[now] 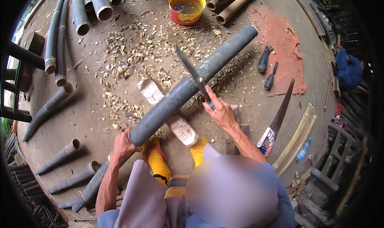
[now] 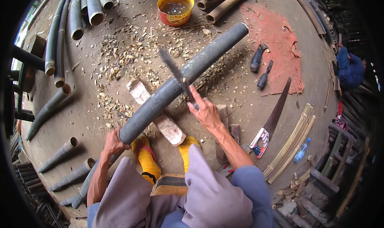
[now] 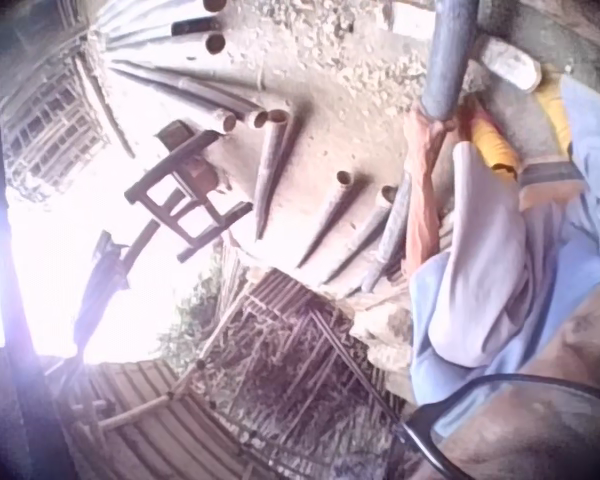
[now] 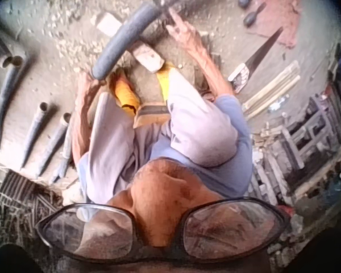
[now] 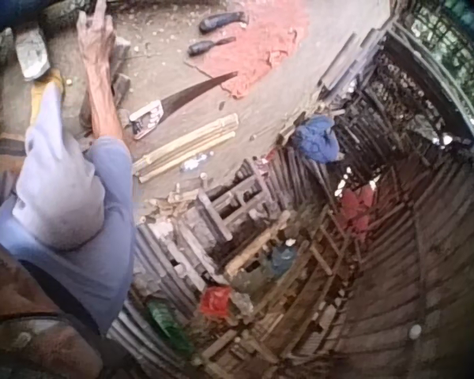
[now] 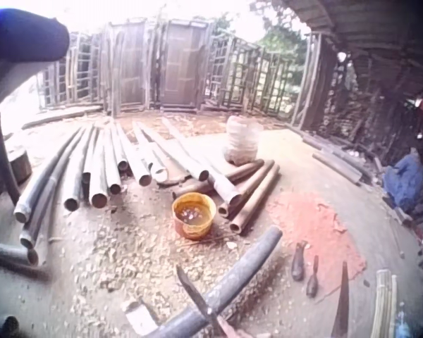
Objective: The person shaves the surface of a bamboo pole with a knife and cuts a section off using a hand saw while sitting on the ground.
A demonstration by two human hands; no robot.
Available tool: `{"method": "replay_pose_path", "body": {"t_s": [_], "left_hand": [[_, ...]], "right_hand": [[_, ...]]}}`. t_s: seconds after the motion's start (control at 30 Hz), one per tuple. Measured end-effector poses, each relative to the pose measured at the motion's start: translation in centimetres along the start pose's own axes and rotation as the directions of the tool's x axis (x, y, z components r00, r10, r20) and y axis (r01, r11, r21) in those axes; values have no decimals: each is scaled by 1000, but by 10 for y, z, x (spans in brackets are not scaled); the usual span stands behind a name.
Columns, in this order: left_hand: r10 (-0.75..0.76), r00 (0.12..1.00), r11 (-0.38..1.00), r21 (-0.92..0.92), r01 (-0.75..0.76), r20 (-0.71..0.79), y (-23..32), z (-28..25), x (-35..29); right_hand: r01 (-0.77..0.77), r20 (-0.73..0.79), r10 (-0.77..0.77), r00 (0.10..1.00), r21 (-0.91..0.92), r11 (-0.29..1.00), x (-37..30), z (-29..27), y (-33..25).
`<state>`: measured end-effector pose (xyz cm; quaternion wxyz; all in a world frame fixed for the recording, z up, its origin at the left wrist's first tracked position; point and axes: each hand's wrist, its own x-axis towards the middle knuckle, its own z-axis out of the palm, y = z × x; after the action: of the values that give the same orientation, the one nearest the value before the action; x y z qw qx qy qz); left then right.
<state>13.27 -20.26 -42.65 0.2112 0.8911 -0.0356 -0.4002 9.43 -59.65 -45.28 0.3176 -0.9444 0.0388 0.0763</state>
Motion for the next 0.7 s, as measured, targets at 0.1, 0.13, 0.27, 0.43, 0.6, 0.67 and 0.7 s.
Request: {"method": "replay_pose_path", "body": {"t_s": [0.1,0.13,0.27,0.43,0.6,0.67,0.7], "left_hand": [[39,999,997,-70,-36,38,-7,-3,2],[40,999,998,-46,-39,10,-3,-4,5],[166,901,980,167,-106,-402,-7,37,-15],[97,959,986,159,-55,-266,-4,29,-9],[55,987,996,74,-44,-151,-11,19,-9],[60,993,997,57,-55,-97,-10,16,-3],[67,995,997,44,-63,-76,-8,15,-1]], "right_hand": [[18,-59,4,998,368,930,-9,18,-31],[299,-57,-294,954,161,940,-22,24,-25],[-112,15,111,994,139,984,1,-2,-1],[269,160,-268,950,13,963,-44,16,-11],[-194,-66,221,973,283,939,0,-9,-11],[-45,-11,48,999,184,982,-16,0,-16],[196,-33,-194,980,58,979,-25,9,-10]]}}
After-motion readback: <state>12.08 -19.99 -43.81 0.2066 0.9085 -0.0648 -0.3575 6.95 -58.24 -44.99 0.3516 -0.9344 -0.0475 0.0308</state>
